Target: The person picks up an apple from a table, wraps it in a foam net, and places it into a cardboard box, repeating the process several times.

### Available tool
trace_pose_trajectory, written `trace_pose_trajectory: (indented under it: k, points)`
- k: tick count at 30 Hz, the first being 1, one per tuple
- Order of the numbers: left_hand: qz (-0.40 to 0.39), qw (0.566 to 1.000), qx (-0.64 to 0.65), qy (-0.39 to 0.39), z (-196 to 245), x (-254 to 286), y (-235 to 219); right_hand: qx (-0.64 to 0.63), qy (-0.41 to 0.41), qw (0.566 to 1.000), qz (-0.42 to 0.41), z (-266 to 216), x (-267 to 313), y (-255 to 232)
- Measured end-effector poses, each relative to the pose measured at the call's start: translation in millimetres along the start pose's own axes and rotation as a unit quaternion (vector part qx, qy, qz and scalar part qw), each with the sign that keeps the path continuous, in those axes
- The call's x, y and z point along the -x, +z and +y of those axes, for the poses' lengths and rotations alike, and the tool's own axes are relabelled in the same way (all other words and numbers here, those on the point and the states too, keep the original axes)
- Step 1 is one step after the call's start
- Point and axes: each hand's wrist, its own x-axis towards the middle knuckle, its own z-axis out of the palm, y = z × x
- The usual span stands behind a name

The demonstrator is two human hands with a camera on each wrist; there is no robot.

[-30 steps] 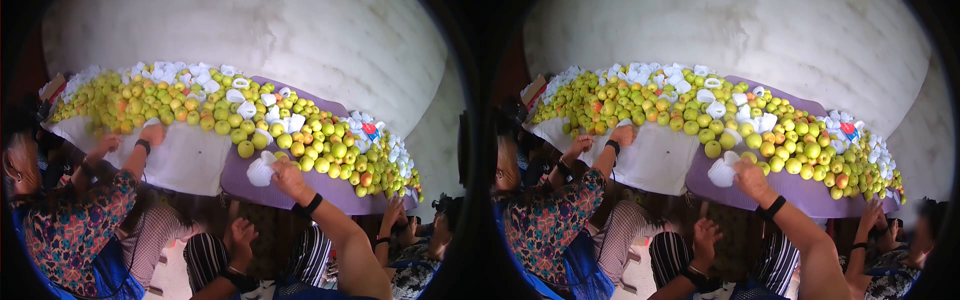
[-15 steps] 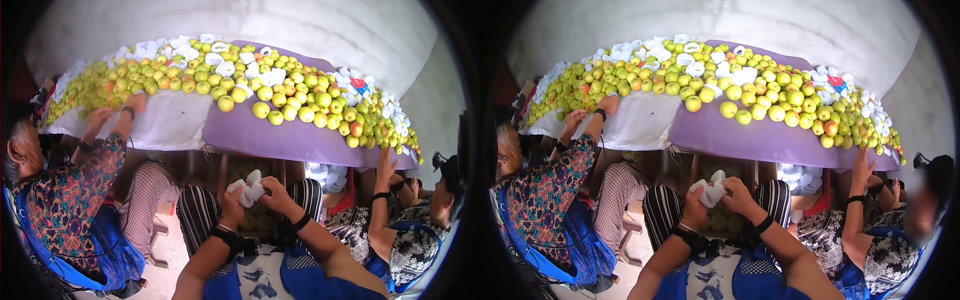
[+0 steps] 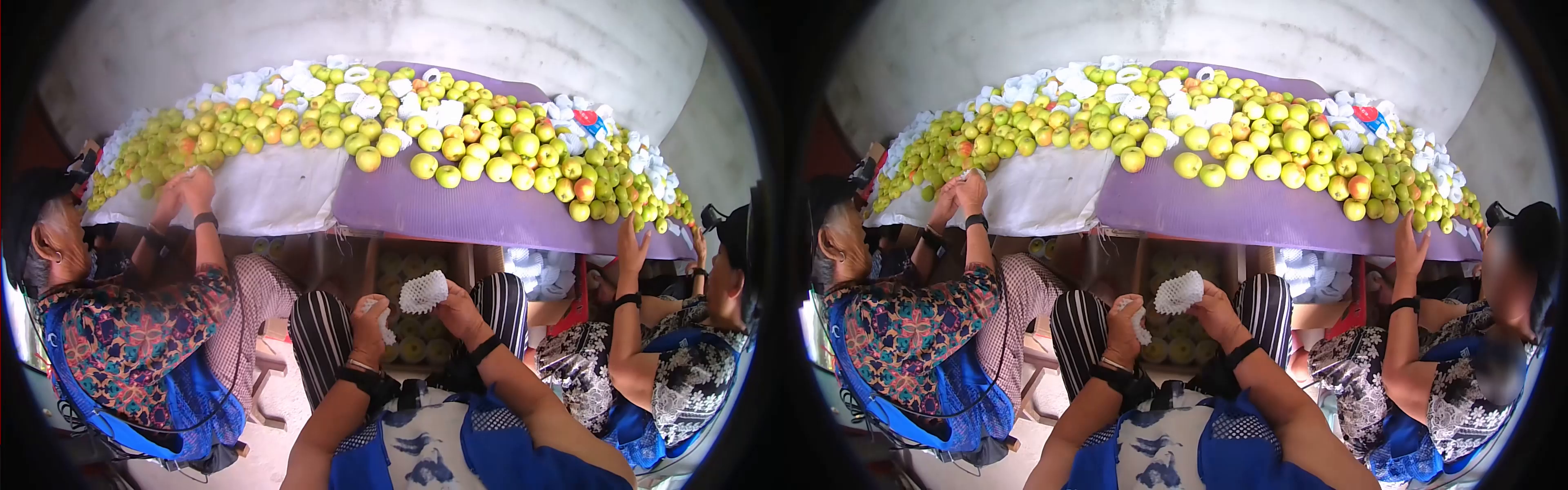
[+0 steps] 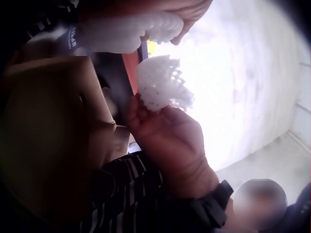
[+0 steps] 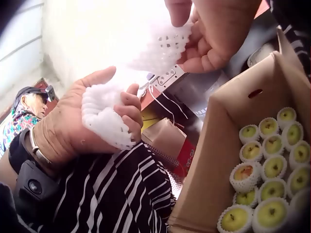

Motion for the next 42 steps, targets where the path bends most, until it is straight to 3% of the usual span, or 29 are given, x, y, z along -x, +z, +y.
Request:
trace_pose_trajectory:
  k: [4,7,8,10,15,17,18,19,20,32,34,38,40,41,42]
  points:
    - [-0.01,0.988,-0.135,0.077,0.6,6.6,7.3,0.022,-0.018,0.999,0.014,7.7,-2.0,5.6]
    - [-0.084,0.915,-0.341,0.2,-0.7,8.1,6.9,0.028,0.028,0.998,0.039,17.9,-3.0,-1.3]
    - [-0.108,0.876,-0.405,0.237,-1.4,8.5,7.4,0.108,0.014,0.994,0.021,25.0,-5.1,-8.2]
    - [-0.108,0.864,-0.431,0.234,-2.4,11.0,10.8,0.217,0.006,0.976,-0.004,27.9,-3.9,-6.6]
    - [-0.093,0.836,-0.496,0.216,-6.2,7.4,11.8,0.253,0.032,0.967,-0.028,24.6,0.7,2.6]
    - [-0.113,0.889,-0.418,0.146,-11.7,-1.2,5.7,0.254,0.046,0.966,-0.027,21.6,-0.3,3.7]
    - [-0.114,0.889,-0.418,0.145,-6.6,0.4,7.8,0.167,0.071,0.983,-0.034,20.5,-0.6,3.0]
    - [-0.127,0.954,-0.267,0.042,0.1,3.4,10.9,0.079,0.094,0.992,-0.04,19.4,-0.5,2.5]
    - [-0.135,0.983,-0.105,-0.062,4.4,4.9,12.6,0.079,0.094,0.992,-0.04,18.1,-0.1,2.9]
    - [-0.199,0.964,0.079,-0.159,-9.4,-10.4,-9.6,0.069,0.066,0.995,-0.02,14.4,-3.8,-1.9]
    - [-0.202,0.963,0.086,-0.158,3.1,-2.2,-0.4,0.051,0.104,0.993,0.021,16.7,-6.2,-11.3]
    - [-0.224,0.957,0.103,-0.155,19.0,8.5,11.5,0.107,0.067,0.989,0.075,12.9,-3.7,-8.4]
    - [-0.232,0.954,0.118,-0.152,20.3,9.5,11.5,0.042,0.144,0.986,0.078,2.8,-1.1,-7.1]
    - [-0.239,0.95,0.134,-0.148,20.6,9.7,11.1,0.041,0.144,0.986,0.078,0.8,-2.5,-8.6]
    - [-0.239,0.95,0.133,-0.148,16.0,5.6,6.3,-0.056,0.139,0.989,0.0,-0.9,-4.2,-10.5]
